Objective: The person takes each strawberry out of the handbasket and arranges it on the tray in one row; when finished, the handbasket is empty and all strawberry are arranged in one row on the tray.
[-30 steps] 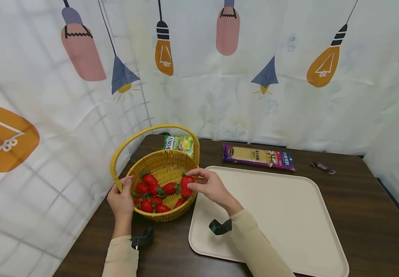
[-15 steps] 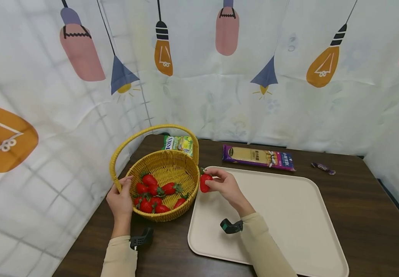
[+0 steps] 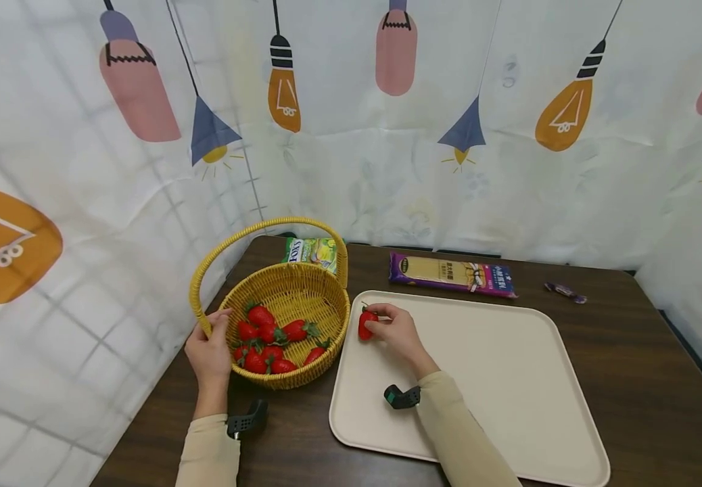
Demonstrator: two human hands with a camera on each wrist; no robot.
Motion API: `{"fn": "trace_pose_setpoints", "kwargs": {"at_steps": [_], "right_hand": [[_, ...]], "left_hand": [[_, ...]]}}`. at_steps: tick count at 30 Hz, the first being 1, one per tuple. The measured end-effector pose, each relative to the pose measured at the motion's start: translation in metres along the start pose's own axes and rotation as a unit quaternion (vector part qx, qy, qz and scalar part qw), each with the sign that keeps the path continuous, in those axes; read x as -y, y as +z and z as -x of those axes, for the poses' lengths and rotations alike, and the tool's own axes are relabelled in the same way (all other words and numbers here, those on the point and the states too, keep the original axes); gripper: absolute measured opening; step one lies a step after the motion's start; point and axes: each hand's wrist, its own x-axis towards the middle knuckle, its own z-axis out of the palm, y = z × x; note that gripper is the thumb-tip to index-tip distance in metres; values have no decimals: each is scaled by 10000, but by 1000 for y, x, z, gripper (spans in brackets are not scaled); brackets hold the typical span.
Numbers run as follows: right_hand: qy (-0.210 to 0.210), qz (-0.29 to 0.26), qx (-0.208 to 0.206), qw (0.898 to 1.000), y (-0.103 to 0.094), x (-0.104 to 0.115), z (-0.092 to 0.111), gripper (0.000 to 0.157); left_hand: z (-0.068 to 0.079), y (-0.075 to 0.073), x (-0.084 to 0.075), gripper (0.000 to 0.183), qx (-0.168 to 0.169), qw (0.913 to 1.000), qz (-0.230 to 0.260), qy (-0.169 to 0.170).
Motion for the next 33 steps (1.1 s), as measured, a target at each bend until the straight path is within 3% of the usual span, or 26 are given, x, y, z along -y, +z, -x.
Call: {"fn": "trace_pose_setpoints", "kwargs": {"at_steps": [6,13,23,33], "right_hand": [[108,222,-155,9996,0,-8,-3,29],[25,77,110,9999,5,-9,0,31],[-432,1068,184,9932,12,-8,1,30],[-451,1271,156,9907,15,-9,3,35]], "left_hand": [[0,-1,0,27,68,9999,-122,-33],[0,-1,1,29,68,9997,-195,-90],[-3,-4,2,23,108,9997,-117,-209],[0,-3,2,28,73,9997,-175,-165]]}}
